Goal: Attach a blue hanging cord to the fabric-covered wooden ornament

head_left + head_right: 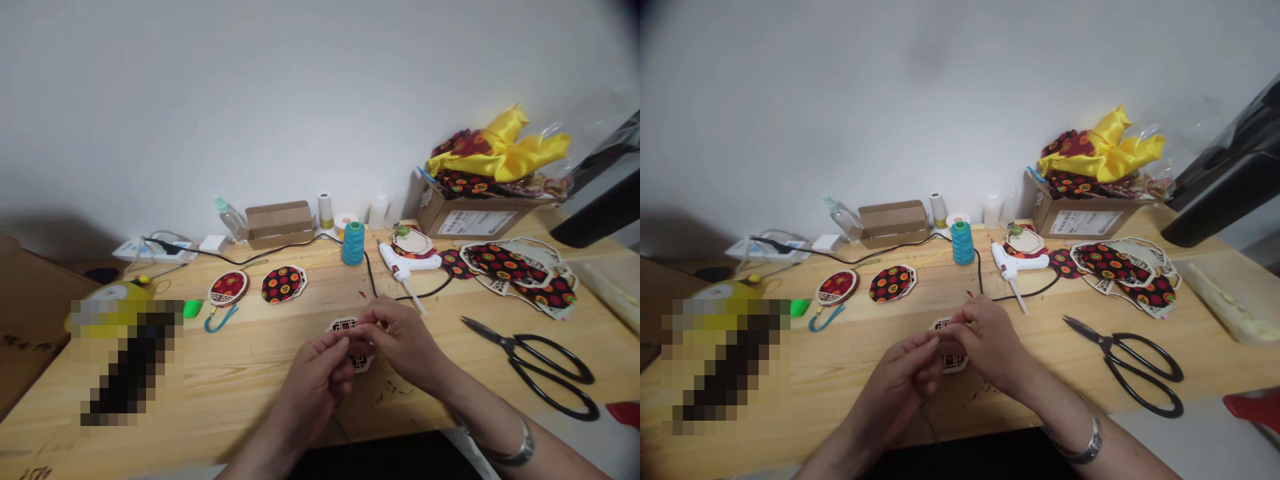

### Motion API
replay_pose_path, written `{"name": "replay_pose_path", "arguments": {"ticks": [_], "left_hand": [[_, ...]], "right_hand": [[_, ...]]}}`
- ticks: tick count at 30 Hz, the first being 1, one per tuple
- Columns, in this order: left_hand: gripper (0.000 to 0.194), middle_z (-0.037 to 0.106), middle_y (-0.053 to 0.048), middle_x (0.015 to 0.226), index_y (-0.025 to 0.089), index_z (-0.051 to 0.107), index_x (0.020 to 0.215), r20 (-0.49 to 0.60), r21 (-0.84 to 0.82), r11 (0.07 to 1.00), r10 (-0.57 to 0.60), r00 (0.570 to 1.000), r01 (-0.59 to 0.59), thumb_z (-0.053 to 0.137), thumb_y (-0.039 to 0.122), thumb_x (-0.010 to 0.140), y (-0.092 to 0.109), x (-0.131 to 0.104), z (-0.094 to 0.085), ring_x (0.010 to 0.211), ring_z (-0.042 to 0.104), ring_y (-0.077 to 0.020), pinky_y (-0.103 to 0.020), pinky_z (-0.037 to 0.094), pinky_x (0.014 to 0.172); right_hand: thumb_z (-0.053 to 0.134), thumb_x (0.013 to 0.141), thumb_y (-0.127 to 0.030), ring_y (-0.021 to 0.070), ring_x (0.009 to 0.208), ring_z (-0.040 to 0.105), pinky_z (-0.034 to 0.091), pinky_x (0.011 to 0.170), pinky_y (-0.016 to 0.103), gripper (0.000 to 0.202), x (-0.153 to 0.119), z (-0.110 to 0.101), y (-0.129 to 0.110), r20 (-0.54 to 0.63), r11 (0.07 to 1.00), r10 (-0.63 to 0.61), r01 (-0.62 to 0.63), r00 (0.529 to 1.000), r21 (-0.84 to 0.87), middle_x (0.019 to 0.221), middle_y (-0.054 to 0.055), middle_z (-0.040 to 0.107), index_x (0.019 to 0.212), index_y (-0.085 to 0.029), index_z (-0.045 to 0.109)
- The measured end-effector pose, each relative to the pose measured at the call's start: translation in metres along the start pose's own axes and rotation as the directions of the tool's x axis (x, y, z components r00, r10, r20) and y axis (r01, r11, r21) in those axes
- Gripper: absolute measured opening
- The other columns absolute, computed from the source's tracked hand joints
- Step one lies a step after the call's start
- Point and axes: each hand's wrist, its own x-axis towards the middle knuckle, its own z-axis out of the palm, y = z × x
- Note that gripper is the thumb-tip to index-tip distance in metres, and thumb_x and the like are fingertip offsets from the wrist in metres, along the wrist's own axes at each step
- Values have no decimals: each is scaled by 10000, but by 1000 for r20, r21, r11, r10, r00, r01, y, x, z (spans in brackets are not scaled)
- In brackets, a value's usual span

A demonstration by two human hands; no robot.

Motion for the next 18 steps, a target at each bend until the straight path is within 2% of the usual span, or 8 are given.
{"name": "replay_pose_path", "arguments": {"ticks": [4,11,14,18], "left_hand": [[160,612,-47,705,112,666,879,-9,98,995,34,999,-33,598,224,788,-2,1,-1,449,276,-30,-178,189,426],[167,571,-3,589,121,597,637,-32,192,979,73,997,-66,604,229,765,-2,3,0,423,310,-37,-195,180,412],[169,558,6,559,121,587,621,-78,166,982,99,992,-85,626,233,742,0,2,0,415,297,-35,-189,167,409],[162,550,4,554,109,595,636,-111,112,986,138,984,-126,640,232,731,2,2,-2,426,296,-33,-184,163,418]], "right_hand": [[618,742,-140,126,651,541,399,625,253,165,0,-1,-1,22,1000,23,-22,1000,-15,631,-16,574,582,-175,596],[591,772,-136,121,647,550,405,635,251,169,0,-4,-1,27,1000,-16,17,1000,-20,631,-16,587,609,-176,612],[549,814,-167,145,690,550,413,643,270,165,-5,-14,7,8,988,-49,50,999,-143,674,4,594,676,-189,637],[571,806,-196,182,753,543,432,673,312,97,-27,-29,24,93,946,-66,92,993,-311,724,24,601,748,-203,647]]}}
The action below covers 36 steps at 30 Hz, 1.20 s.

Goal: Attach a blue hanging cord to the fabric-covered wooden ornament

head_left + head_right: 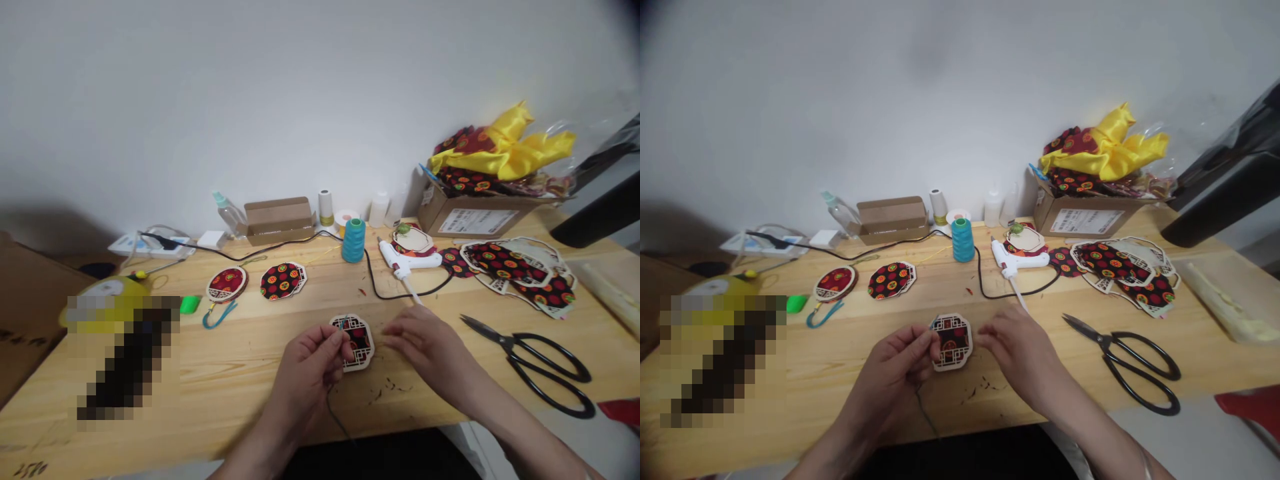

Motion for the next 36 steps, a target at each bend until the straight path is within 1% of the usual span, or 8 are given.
{"name": "replay_pose_path", "arguments": {"ticks": [6,9,12,16,19,27,31,36], "left_hand": [[161,562,-5,557,111,603,667,-12,16,1000,-1,1000,1,633,249,744,-3,3,1,431,296,-37,-188,166,427],[161,575,-7,570,118,604,676,-13,26,1000,3,1000,-3,620,257,756,-4,4,1,431,289,-38,-189,173,433],[178,564,-1,557,115,623,698,-11,86,996,16,1000,-15,595,272,777,-3,4,1,430,271,-41,-192,173,438],[187,427,56,415,125,641,737,-5,247,966,84,996,-80,573,290,792,1,6,8,444,322,-72,-199,255,481],[193,443,53,411,145,597,686,-3,324,937,136,991,-127,573,309,787,5,8,17,441,355,-85,-207,283,480],[219,459,54,499,170,521,644,23,305,925,231,973,-227,577,331,782,21,26,29,427,341,-68,-190,256,416],[189,421,71,478,157,535,678,25,211,950,229,973,-229,592,311,772,28,37,29,401,283,-47,-177,186,391],[215,426,71,484,148,516,674,32,103,974,201,979,-203,597,320,773,23,48,24,385,253,-30,-177,156,387]], "right_hand": [[608,770,-173,201,779,521,453,663,335,116,-24,15,9,1,997,-43,43,999,-57,783,48,577,872,-215,643],[599,772,-154,208,779,494,434,660,340,69,-24,24,6,13,993,-45,47,999,-108,755,48,567,802,-205,635],[534,807,-111,199,756,468,411,645,325,157,-19,23,0,50,986,-67,73,997,-150,701,46,554,684,-183,599],[514,827,-111,189,772,448,393,672,320,187,-3,5,-13,73,959,-191,202,979,-197,744,47,573,662,-178,572],[508,829,-102,193,813,440,384,699,326,163,12,-10,-25,91,914,-297,310,951,-261,807,50,577,715,-186,589],[448,836,-59,229,1011,407,354,845,398,171,59,-38,-36,107,751,-492,484,864,-450,1090,81,533,826,-168,579],[475,847,-107,225,1024,406,341,870,408,127,80,-39,-30,22,770,-516,475,856,-427,1132,65,520,814,-178,575],[480,846,-116,215,993,437,360,851,390,120,91,-23,-18,-84,828,-512,465,855,-312,1080,59,545,787,-187,558]]}}
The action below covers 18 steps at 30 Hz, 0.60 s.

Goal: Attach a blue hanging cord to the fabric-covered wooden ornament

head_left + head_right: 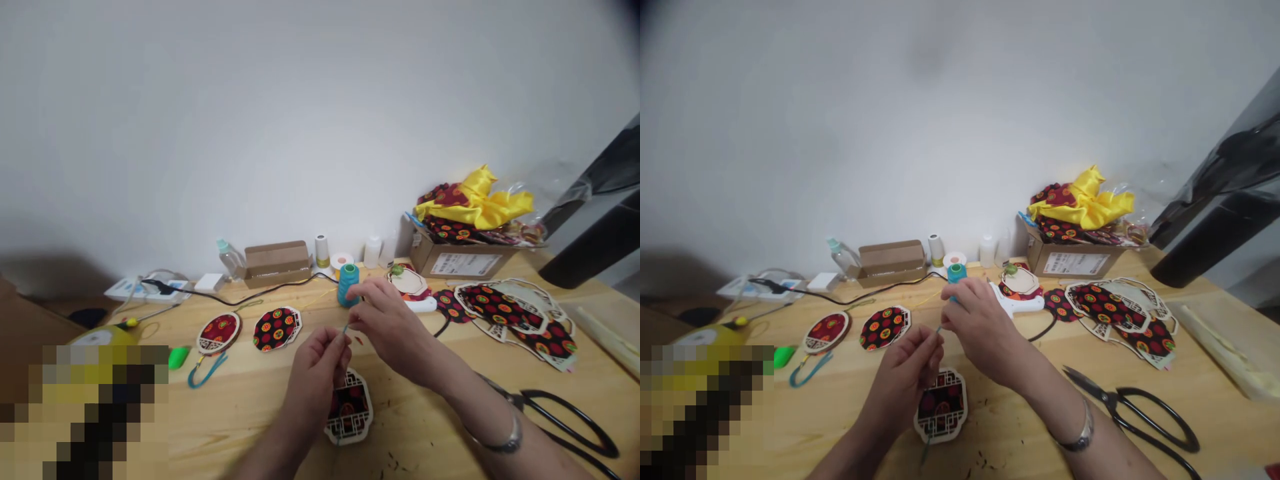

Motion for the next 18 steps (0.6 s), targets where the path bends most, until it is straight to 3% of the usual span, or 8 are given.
{"name": "replay_pose_path", "arguments": {"ticks": [3,6,9,13,15,18], "left_hand": [[241,412,78,469,155,483,646,-19,-17,1000,-17,1000,17,597,323,776,-4,1,-3,381,246,-28,-175,148,384],[244,409,82,471,159,475,646,-50,-43,999,-12,999,10,612,324,764,-5,1,-5,389,247,-28,-169,157,386],[255,407,80,479,160,477,646,-90,-36,999,27,996,-31,624,338,752,-7,2,-8,412,264,-35,-165,169,395],[254,415,74,490,161,481,648,-121,38,995,94,988,-90,599,349,772,-9,3,-10,426,281,-44,-171,195,406],[246,418,73,494,162,482,650,-121,70,992,111,986,-103,587,342,781,-9,3,-11,430,287,-49,-175,208,409],[252,400,76,491,163,481,634,-102,108,986,138,985,-127,583,340,781,-9,2,-10,433,277,-54,-179,214,407]], "right_hand": [[449,860,-128,206,968,474,379,829,363,136,-5,9,4,-129,989,115,-101,985,107,1030,76,561,790,-184,552],[410,885,-192,177,795,520,405,710,303,180,-8,11,6,-202,911,380,-327,903,251,824,60,580,778,-176,554],[457,860,-307,137,575,478,371,539,252,269,-7,8,3,17,714,604,-551,797,431,586,-1,528,650,-174,561],[574,756,-315,126,561,510,379,528,232,208,-5,7,-9,360,422,629,-692,689,586,575,-5,601,672,-148,666],[619,709,-287,137,617,550,408,577,237,173,-5,11,-15,442,315,617,-718,652,620,655,8,658,766,-149,706],[657,674,-293,141,656,574,430,611,247,212,-8,19,-19,463,213,624,-706,630,675,721,20,685,827,-157,716]]}}
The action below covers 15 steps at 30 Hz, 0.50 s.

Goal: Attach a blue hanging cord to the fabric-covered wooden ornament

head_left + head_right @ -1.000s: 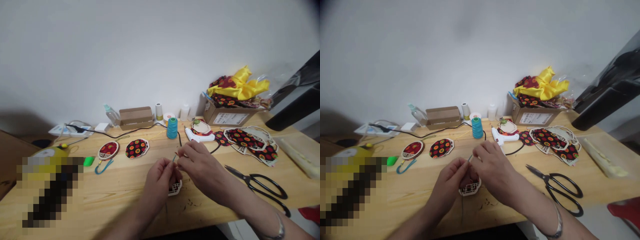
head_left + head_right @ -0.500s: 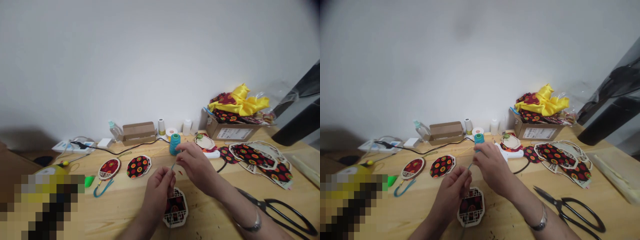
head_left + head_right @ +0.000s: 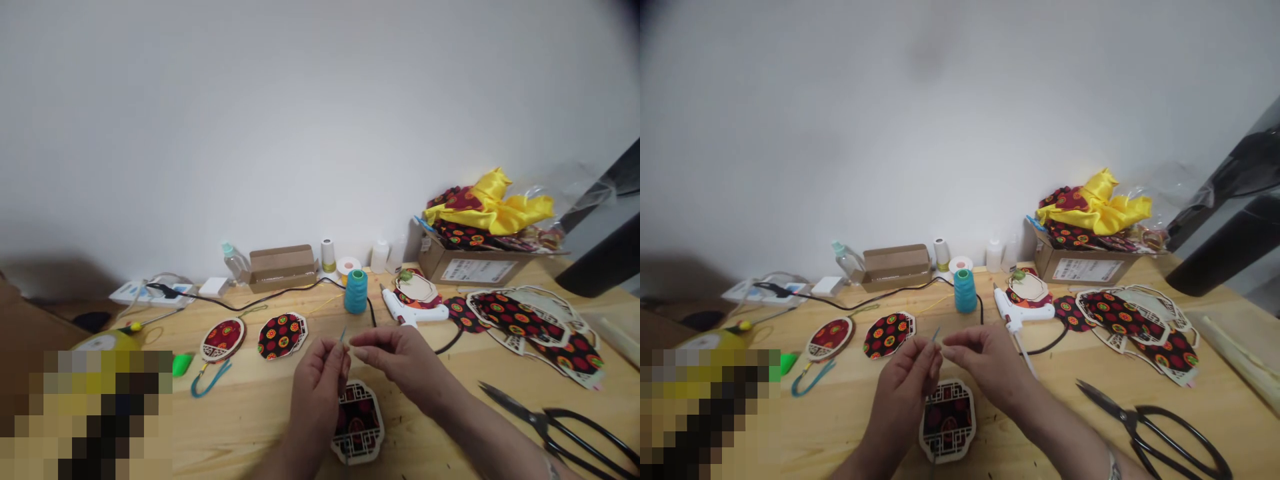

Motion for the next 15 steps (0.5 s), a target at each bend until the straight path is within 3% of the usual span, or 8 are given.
{"name": "replay_pose_path", "arguments": {"ticks": [6,15], "left_hand": [[251,390,68,519,167,493,630,44,145,986,72,996,-78,541,332,814,-2,-3,2,462,308,-70,-190,257,429],[254,416,54,547,175,497,635,65,246,965,80,995,-93,512,335,832,-6,-7,1,488,337,-81,-200,278,451]], "right_hand": [[722,608,-314,109,558,530,418,545,236,210,4,7,9,-44,989,17,-10,999,149,628,-1,647,742,-153,704],[709,609,-276,111,564,515,398,560,241,137,6,5,16,-66,981,-40,52,997,190,590,-4,625,635,-146,678]]}}
